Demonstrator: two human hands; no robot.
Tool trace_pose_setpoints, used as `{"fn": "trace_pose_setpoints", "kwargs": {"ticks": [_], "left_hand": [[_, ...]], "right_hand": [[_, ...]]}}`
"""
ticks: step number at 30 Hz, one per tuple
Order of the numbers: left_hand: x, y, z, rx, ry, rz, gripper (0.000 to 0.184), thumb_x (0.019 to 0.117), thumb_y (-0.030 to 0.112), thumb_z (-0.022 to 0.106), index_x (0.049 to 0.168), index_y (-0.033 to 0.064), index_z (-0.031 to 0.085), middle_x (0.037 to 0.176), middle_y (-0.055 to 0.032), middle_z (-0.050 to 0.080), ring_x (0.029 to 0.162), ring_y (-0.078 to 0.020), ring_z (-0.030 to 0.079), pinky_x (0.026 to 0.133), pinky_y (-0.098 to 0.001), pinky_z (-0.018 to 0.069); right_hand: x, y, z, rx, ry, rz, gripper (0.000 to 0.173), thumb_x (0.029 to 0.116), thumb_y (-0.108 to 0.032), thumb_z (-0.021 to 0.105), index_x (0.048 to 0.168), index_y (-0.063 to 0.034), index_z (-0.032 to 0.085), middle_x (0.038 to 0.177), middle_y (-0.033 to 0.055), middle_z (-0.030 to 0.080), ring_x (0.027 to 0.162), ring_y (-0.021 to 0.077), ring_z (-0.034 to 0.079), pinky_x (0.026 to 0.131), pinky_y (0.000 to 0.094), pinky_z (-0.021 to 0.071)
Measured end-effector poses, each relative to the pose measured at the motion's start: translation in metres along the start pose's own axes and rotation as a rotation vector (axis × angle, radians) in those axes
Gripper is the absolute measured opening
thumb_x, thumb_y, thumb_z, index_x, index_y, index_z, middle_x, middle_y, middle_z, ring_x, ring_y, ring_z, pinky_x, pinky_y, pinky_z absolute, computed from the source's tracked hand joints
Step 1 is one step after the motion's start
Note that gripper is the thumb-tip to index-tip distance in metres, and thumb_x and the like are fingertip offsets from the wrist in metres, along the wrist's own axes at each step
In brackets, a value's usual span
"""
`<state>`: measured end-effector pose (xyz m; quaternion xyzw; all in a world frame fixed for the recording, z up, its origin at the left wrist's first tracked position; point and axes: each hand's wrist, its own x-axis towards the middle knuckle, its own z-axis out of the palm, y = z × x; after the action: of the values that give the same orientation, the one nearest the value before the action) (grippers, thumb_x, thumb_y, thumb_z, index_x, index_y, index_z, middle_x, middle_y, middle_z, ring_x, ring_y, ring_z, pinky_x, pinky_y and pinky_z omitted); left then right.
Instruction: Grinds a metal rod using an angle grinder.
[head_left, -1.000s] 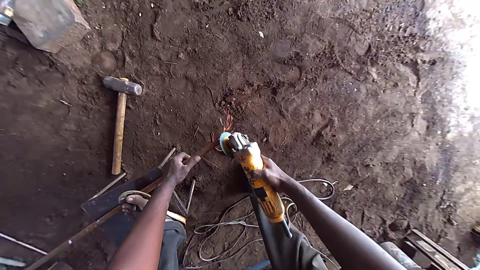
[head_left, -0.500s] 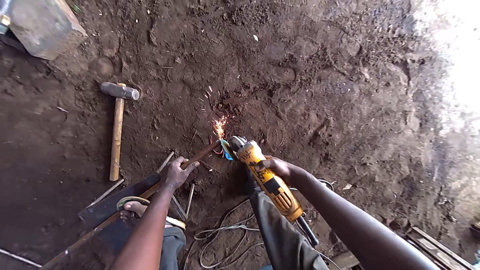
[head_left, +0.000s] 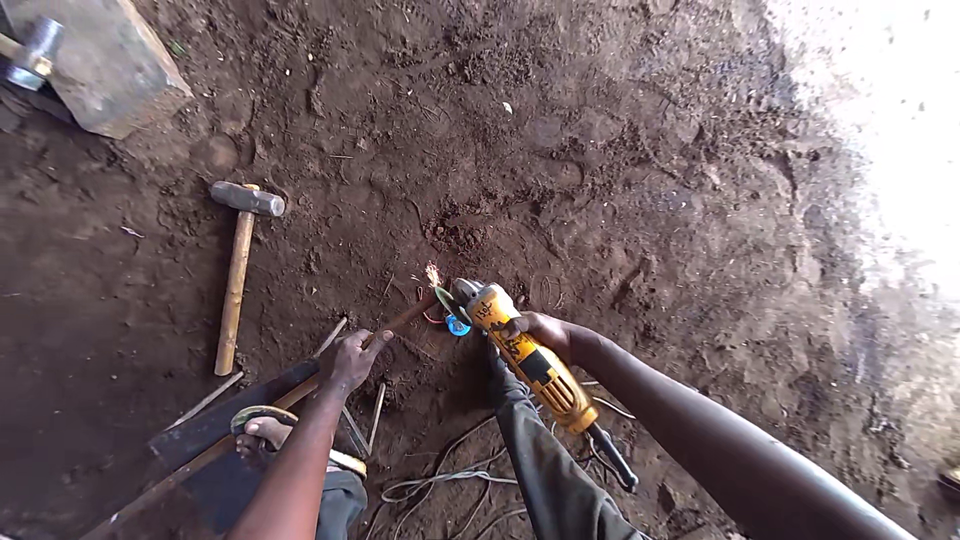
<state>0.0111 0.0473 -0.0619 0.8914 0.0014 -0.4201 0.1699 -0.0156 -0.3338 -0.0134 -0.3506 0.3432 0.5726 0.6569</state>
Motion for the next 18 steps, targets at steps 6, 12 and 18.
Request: {"fn": "trace_pose_setpoints", "kwargs": {"ticks": [6,12,18], "left_hand": [[0.004,-0.002,-0.002,0.017,-0.066,0.002,0.067,0.1006,0.067,0.044,0.092,0.0067,0.072,0.083,-0.0144,0.07,0.086,-0.0337,0.069,0.08,-0.059,0.0517],[0.022,-0.016,-0.004,-0.072,-0.2,0.073,0.064,0.1045,0.06,0.042,0.082,0.0063,0.067,0.072,-0.0096,0.062,0.072,-0.0276,0.062,0.073,-0.0536,0.0502],[0.02,-0.012,-0.01,-0.054,-0.22,0.048,0.066,0.1043,0.062,0.039,0.084,0.0063,0.069,0.075,-0.0112,0.064,0.075,-0.0294,0.064,0.076,-0.055,0.051]], "right_hand": [[-0.011,0.023,0.016,-0.175,0.223,-0.11,0.064,0.0715,-0.024,0.08,0.129,-0.0089,0.055,0.096,0.011,0.072,0.08,0.0207,0.072,0.073,0.0383,0.0622],[-0.018,0.036,0.025,-0.117,0.325,-0.165,0.066,0.0696,-0.026,0.08,0.128,-0.0082,0.054,0.094,0.01,0.072,0.079,0.0209,0.073,0.072,0.038,0.0632],[-0.001,0.023,0.031,-0.196,0.308,-0.185,0.061,0.0726,-0.024,0.079,0.127,-0.0079,0.056,0.097,0.0121,0.072,0.08,0.0224,0.073,0.073,0.0394,0.0625]]}}
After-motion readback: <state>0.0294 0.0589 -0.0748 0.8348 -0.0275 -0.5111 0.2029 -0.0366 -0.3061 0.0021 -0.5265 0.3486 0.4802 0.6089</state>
